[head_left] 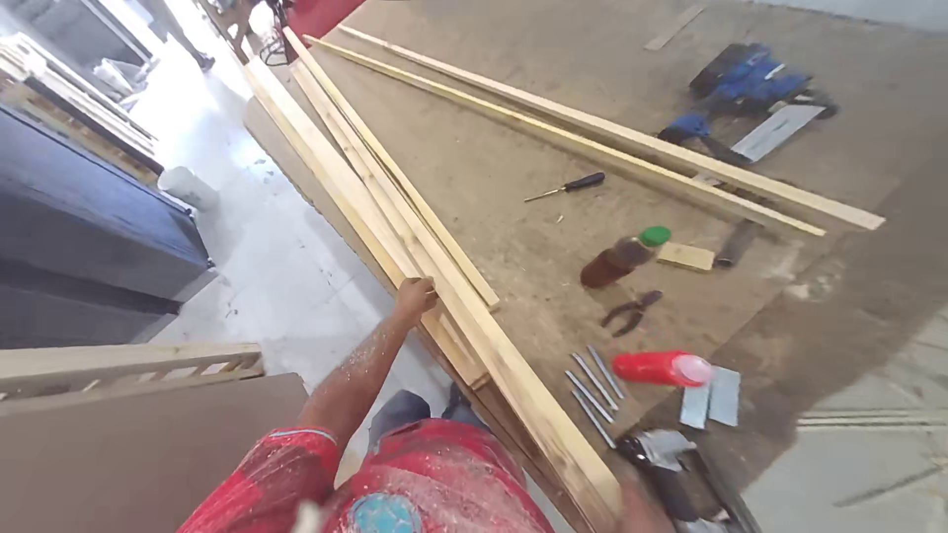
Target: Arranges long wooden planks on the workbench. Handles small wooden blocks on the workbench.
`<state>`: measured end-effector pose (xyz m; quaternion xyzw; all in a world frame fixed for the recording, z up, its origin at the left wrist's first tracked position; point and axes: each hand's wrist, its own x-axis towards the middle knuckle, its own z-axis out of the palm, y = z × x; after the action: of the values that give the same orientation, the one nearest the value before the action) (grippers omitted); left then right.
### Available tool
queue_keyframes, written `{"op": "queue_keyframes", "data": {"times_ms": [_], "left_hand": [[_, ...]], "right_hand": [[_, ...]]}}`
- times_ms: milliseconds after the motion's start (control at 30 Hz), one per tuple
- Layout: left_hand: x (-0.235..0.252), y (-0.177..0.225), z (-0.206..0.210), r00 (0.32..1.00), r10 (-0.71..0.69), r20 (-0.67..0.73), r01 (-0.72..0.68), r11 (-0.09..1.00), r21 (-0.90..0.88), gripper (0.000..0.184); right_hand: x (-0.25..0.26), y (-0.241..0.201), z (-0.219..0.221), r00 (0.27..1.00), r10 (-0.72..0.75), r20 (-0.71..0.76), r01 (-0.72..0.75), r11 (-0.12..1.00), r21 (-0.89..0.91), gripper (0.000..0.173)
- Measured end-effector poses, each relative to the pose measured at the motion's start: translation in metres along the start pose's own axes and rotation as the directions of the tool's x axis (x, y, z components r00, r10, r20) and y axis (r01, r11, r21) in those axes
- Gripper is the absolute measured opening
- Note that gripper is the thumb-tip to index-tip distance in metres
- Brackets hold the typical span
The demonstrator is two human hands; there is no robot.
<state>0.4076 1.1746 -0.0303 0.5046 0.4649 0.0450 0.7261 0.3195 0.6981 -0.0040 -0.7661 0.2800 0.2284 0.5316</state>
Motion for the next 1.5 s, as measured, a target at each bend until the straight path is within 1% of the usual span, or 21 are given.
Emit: {"op": "queue_keyframes", "data": {"times_ms": [33,100,167,233,333,433,533,567,600,633,700,767,900,1000,1067,1133,1233,1367,1433,1500], "left_hand": [[0.005,0.007,-0.012,1.0,0.005,-0.011,-0.005,0.999,0.046,0.053],[0.015,0.016,-0.039,1.0,0.015,-0.018,-0.013,0.993,0.117,0.051],[0.032,0.02,-0.065,0.999,0.029,-0.023,-0.025,0.985,0.17,0.046],[0.053,0.026,-0.091,0.999,0.048,0.007,-0.049,0.972,0.231,0.043],[0.088,0.044,-0.121,0.983,0.084,0.161,-0.141,0.913,0.383,0.042],[0.12,0.083,-0.149,0.923,0.109,0.369,-0.308,0.782,0.541,0.041],[0.147,0.123,-0.178,0.876,0.123,0.466,-0.423,0.66,0.621,0.039],[0.159,0.134,-0.185,0.867,0.135,0.479,-0.449,0.629,0.635,0.038],[0.171,0.142,-0.193,0.863,0.133,0.488,-0.461,0.602,0.652,0.038],[0.183,0.148,-0.2,0.862,0.117,0.494,-0.463,0.582,0.669,0.038],[0.205,0.156,-0.209,0.857,0.085,0.509,-0.469,0.541,0.699,0.038],[0.222,0.163,-0.209,0.847,0.075,0.526,-0.485,0.516,0.706,0.038],[0.236,0.161,-0.198,0.848,0.093,0.522,-0.498,0.477,0.724,0.037],[0.238,0.149,-0.183,0.856,0.09,0.509,-0.503,0.374,0.779,0.036],[0.24,0.144,-0.173,0.858,0.108,0.503,-0.51,0.296,0.808,0.036],[0.242,0.143,-0.165,0.867,0.118,0.484,-0.498,0.225,0.837,0.036],[0.247,0.15,-0.157,0.893,0.064,0.446,-0.45,0.17,0.877,0.038],[0.25,0.155,-0.155,0.912,0.027,0.41,-0.409,0.148,0.901,0.038],[0.252,0.155,-0.154,0.91,0.044,0.412,-0.414,0.156,0.897,0.037],[0.253,0.154,-0.154,0.911,0.053,0.409,-0.412,0.159,0.897,0.039]], "right_hand": [[0.015,-0.026,0.04,1.0,-0.021,0.003,0.021,0.993,-0.115,0.054],[0.045,-0.064,0.119,0.996,-0.067,0.061,0.079,0.968,-0.237,0.058],[0.073,-0.095,0.188,0.988,-0.101,0.114,0.131,0.946,-0.297,0.064],[0.087,-0.124,0.247,0.983,-0.109,0.148,0.15,0.94,-0.307,0.067],[0.09,-0.154,0.309,0.987,-0.123,0.102,0.148,0.943,-0.297,0.061],[0.067,-0.178,0.343,0.981,-0.193,0.014,0.181,0.887,-0.424,0.059],[0.042,-0.199,0.355,0.946,-0.299,-0.126,0.187,0.819,-0.543,0.064],[0.043,-0.205,0.357,0.928,-0.334,-0.167,0.189,0.805,-0.562,0.063],[0.05,-0.205,0.358,0.921,-0.338,-0.192,0.171,0.797,-0.58,0.064],[0.059,-0.202,0.359,0.929,-0.309,-0.203,0.133,0.792,-0.596,0.065],[0.085,-0.191,0.357,0.961,-0.184,-0.207,0.019,0.789,-0.614,0.076],[0.111,-0.188,0.355,0.978,-0.072,-0.195,-0.055,0.815,-0.577,0.077],[0.137,-0.185,0.354,0.993,0.043,-0.114,-0.102,0.808,-0.581,0.077],[0.149,-0.19,0.35,0.986,0.146,-0.077,-0.162,0.781,-0.604,0.085],[0.155,-0.198,0.35,0.982,0.187,-0.041,-0.172,0.767,-0.618,0.085],[0.16,-0.194,0.348,0.981,0.19,-0.035,-0.171,0.773,-0.612,0.087],[0.157,-0.192,0.347,0.984,0.174,-0.039,-0.162,0.784,-0.6,0.09],[0.159,-0.182,0.344,0.972,0.234,-0.021,-0.215,0.85,-0.481,0.091],[0.158,-0.186,0.338,0.972,0.236,-0.003,-0.217,0.889,-0.404,0.088],[0.157,-0.199,0.329,0.978,0.208,0.005,-0.189,0.898,-0.396,0.087]]}}
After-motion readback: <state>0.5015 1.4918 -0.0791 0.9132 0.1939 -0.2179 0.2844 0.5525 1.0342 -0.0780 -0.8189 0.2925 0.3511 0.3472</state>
